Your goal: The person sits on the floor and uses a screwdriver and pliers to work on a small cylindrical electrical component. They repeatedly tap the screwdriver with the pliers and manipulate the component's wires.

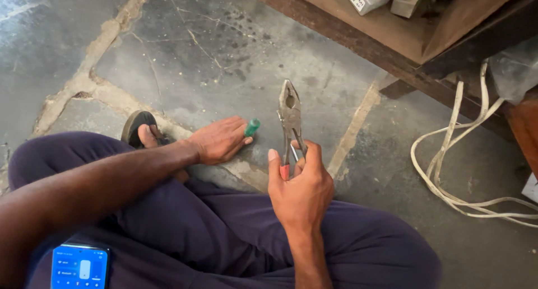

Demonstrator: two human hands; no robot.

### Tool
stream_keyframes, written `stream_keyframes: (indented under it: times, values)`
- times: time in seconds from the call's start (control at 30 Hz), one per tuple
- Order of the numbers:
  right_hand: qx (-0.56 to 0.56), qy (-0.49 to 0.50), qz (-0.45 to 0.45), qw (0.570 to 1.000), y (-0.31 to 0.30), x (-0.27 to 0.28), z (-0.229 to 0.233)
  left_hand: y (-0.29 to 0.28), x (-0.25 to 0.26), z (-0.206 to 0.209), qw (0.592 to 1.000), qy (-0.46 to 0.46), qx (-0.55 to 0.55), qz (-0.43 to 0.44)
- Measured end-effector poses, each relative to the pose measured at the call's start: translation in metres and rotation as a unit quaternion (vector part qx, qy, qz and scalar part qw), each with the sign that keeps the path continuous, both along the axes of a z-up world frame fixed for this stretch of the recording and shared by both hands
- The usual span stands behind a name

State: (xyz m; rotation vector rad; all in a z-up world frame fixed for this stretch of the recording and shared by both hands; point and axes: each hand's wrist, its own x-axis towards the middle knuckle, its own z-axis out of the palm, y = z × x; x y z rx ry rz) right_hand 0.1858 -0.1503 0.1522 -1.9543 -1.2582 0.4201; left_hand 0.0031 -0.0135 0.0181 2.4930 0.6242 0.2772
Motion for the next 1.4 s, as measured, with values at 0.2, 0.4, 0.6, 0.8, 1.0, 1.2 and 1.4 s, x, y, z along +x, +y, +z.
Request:
stream_keyframes:
  times: [0.2,0.4,0.6,0.8,1.0,1.2,1.4]
  values:
    - [-0.102,-0.106,0.067,0.987,0.0,-0.007,-0.009,0.003,0.001,-0.007,0.999,-0.021,0.027,-0.022]
    - [-0.036,-0.125,0.045,0.991,-0.002,-0.011,0.003,0.002,0.001,-0.007,0.995,-0.066,0.065,-0.033]
    - [0.206,-0.027,0.006,0.978,-0.018,-0.012,0.014,0.001,-0.002,-0.015,0.997,-0.058,0.047,-0.031]
    - [-0.23,-0.104,0.101,0.962,0.007,-0.007,-0.005,0.006,0.003,-0.02,0.995,-0.051,0.083,-0.035]
    - [-0.101,-0.026,0.026,0.994,-0.001,-0.003,-0.004,0.008,-0.002,-0.016,0.998,-0.04,0.038,-0.031]
    - [-0.04,0.025,-0.016,0.999,0.003,0.007,-0.006,0.019,-0.001,-0.002,0.999,-0.038,0.024,0.016]
    - [-0.043,0.04,-0.02,0.998,0.002,0.01,-0.004,0.024,0.003,0.001,0.999,0.025,0.023,0.021]
